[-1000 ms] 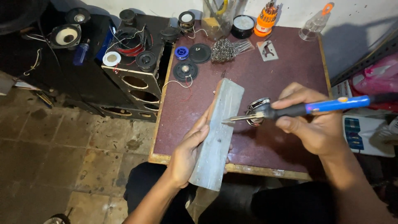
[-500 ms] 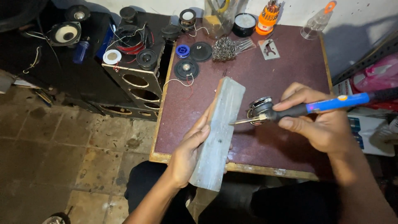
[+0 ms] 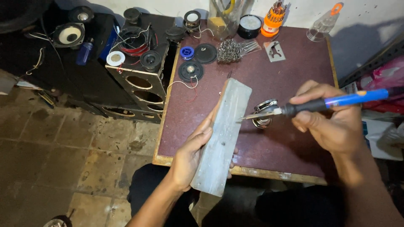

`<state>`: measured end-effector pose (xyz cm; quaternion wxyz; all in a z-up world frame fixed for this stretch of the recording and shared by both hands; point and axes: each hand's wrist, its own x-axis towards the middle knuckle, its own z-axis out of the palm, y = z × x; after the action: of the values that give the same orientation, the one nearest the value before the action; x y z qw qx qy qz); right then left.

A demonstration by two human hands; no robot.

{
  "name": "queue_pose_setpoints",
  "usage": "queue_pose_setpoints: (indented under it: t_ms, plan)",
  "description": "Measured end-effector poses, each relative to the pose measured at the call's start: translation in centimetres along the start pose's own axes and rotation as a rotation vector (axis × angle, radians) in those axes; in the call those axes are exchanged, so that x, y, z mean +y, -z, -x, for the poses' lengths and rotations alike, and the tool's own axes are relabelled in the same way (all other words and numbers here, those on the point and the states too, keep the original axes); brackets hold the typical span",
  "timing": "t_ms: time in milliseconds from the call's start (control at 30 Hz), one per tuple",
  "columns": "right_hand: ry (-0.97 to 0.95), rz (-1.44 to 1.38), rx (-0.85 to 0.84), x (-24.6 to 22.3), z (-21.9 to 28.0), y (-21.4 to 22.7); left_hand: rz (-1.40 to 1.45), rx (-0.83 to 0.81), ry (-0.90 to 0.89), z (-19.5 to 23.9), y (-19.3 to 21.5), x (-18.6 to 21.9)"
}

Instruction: The person cleans a soldering iron tip on a metal block, then uses the soldering iron to heat and solder wires to a small circular electronic component on a workbench. The person holds the component and wires while applying the soldering iron to the connection points.

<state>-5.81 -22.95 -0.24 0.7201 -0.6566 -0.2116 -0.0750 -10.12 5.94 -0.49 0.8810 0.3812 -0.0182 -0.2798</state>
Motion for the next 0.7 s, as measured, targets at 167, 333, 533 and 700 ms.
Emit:
queue_pose_setpoints:
  t_ms: [167, 333, 533, 700]
  plan:
    - [-0.061, 0.046, -0.131, 0.1, -0.1, 0.0, 0.214, -0.075, 0.083, 0.1, 0.9, -0.3]
    - [-0.014, -0.156, -0.112, 0.5, -0.6, 0.6, 0.301, -0.12, 0.074, 0.1, 1.0, -0.2]
    - [-0.042, -0.213, -0.115, 1.4, -0.6, 1.3, 0.37, -0.129, 0.143, 0.1, 1.1, -0.3]
    - [-0.009, -0.212, -0.06, 1.2, -0.6, 1.5, 0.346, -0.127, 0.132, 0.4, 0.7, 0.2]
